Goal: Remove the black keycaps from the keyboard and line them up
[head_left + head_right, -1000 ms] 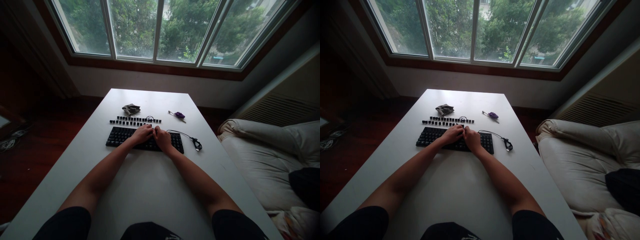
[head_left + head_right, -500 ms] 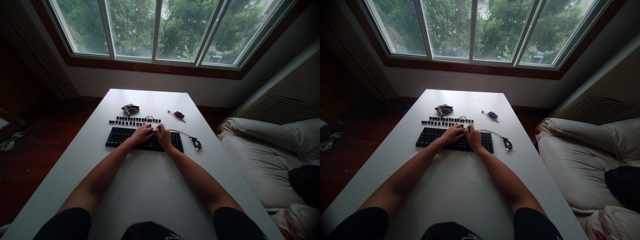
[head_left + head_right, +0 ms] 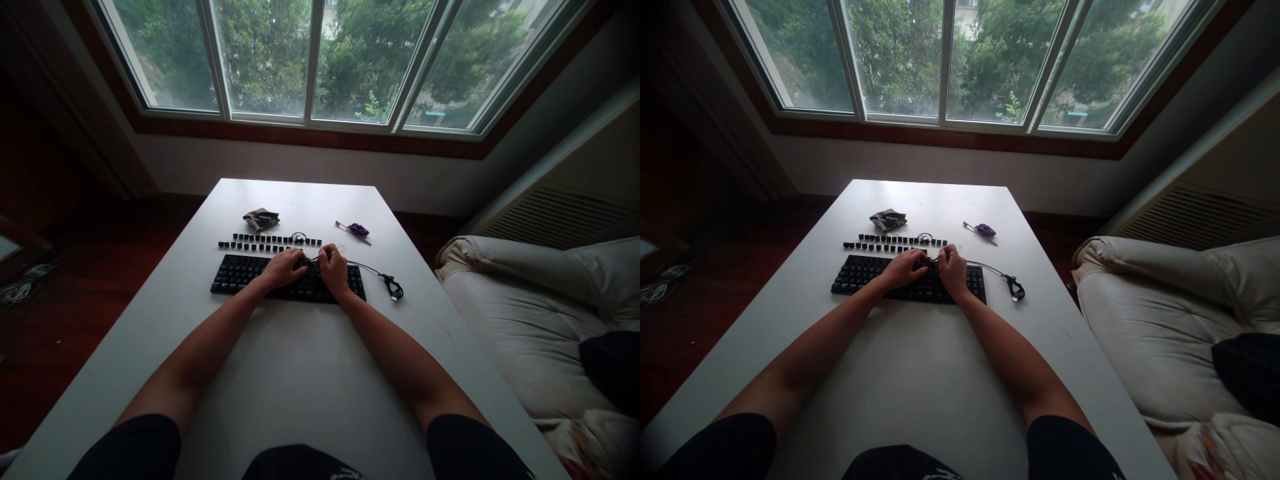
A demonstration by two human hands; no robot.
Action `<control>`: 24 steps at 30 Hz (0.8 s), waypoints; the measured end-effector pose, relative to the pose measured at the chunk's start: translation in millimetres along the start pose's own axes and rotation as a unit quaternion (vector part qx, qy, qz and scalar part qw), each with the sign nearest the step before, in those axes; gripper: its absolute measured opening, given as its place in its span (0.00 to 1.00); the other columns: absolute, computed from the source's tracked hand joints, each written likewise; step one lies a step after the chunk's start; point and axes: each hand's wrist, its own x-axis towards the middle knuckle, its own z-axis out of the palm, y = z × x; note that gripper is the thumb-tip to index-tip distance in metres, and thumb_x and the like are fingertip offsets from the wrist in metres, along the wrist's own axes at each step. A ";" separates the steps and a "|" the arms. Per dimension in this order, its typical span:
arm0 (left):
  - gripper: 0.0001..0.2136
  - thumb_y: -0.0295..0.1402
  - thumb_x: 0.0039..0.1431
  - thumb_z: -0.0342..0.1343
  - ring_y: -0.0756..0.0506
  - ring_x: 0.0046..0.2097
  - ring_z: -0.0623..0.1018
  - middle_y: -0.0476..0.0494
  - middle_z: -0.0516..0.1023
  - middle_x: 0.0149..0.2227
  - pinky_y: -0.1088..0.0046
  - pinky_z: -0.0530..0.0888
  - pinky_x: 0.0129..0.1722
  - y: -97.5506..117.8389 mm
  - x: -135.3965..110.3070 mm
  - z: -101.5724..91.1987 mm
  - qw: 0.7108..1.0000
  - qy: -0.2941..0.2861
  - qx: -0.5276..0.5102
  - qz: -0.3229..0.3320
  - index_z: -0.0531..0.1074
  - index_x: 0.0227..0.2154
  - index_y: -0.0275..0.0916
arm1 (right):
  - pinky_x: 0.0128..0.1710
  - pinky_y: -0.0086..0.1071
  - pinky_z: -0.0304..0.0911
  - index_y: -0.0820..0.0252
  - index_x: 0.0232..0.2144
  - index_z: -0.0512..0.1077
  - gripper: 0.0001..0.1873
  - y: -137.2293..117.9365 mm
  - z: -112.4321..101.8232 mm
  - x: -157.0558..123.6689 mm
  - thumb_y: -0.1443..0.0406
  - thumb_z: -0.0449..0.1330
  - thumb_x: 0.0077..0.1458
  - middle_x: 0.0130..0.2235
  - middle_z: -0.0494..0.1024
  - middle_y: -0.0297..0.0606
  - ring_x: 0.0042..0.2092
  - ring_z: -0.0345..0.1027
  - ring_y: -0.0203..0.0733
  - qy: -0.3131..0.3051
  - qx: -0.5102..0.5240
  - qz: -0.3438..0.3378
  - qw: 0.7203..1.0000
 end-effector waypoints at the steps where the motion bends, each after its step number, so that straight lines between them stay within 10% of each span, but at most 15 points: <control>1: 0.12 0.38 0.62 0.59 0.42 0.43 0.76 0.43 0.77 0.43 0.64 0.74 0.44 0.9 0.0 -0.1 1.000 0.005 -0.005 -0.008 0.73 0.46 0.43 | 0.41 0.32 0.65 0.56 0.43 0.70 0.16 0.4 0.5 -0.1 0.57 0.45 0.69 0.29 0.80 0.36 0.33 0.76 0.45 0.002 -0.007 -0.006 1.000; 24: 0.09 0.32 0.60 0.60 0.43 0.41 0.79 0.48 0.82 0.39 0.66 0.71 0.45 -0.5 31.3 -12.0 0.994 0.067 -0.015 -0.084 0.76 0.43 0.44 | 0.37 0.33 0.65 0.55 0.35 0.71 0.14 24.2 -9.0 21.7 0.57 0.50 0.66 0.24 0.77 0.34 0.30 0.75 0.45 0.090 0.028 0.005 0.996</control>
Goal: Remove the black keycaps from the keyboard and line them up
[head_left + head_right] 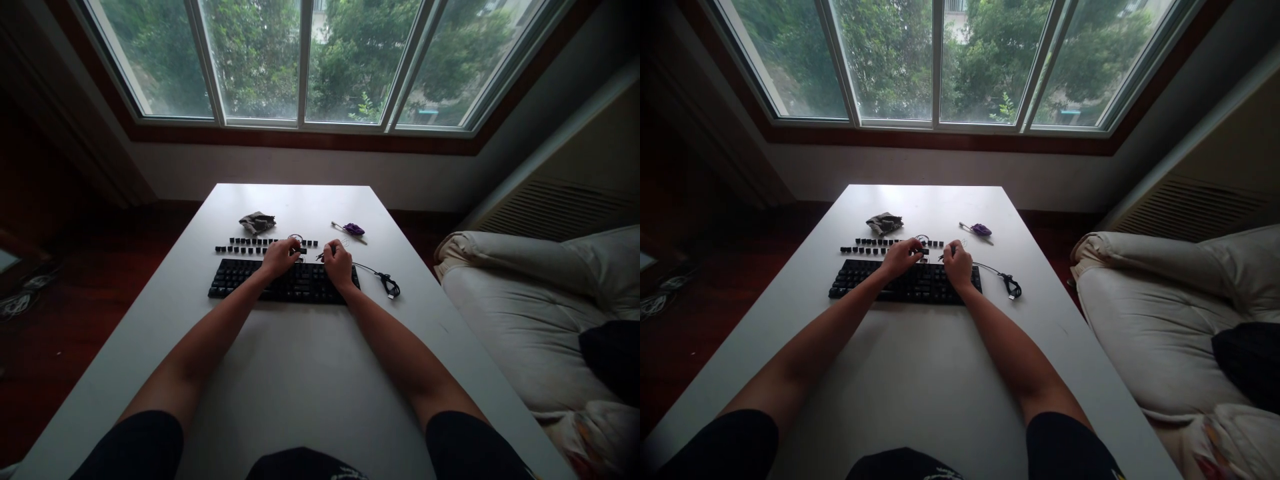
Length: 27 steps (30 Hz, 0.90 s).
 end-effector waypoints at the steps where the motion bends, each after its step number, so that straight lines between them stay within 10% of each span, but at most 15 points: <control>1: 0.09 0.31 0.59 0.61 0.42 0.44 0.78 0.47 0.82 0.40 0.64 0.71 0.47 0.5 5.3 2.9 1.000 -0.008 0.022 0.011 0.77 0.42 0.44 | 0.37 0.33 0.65 0.55 0.35 0.71 0.13 1.4 0.8 0.2 0.57 0.51 0.66 0.24 0.77 0.34 0.30 0.74 0.45 0.003 0.005 -0.001 1.000; 12: 0.07 0.35 0.56 0.63 0.34 0.54 0.68 0.41 0.77 0.49 0.55 0.65 0.53 -3.8 31.7 39.0 0.988 -0.062 0.139 -0.006 0.79 0.38 0.45 | 0.36 0.33 0.65 0.54 0.34 0.70 0.12 5.8 1.4 1.7 0.56 0.52 0.65 0.23 0.77 0.32 0.29 0.74 0.45 -0.006 0.043 -0.004 0.999; 27: 0.11 0.35 0.56 0.62 0.34 0.55 0.68 0.39 0.76 0.51 0.54 0.64 0.54 -2.6 31.2 38.8 0.985 -0.066 0.160 -0.010 0.77 0.43 0.45 | 0.36 0.34 0.65 0.54 0.34 0.70 0.13 8.4 3.2 0.7 0.55 0.52 0.65 0.22 0.76 0.31 0.28 0.73 0.44 -0.009 0.054 -0.012 0.998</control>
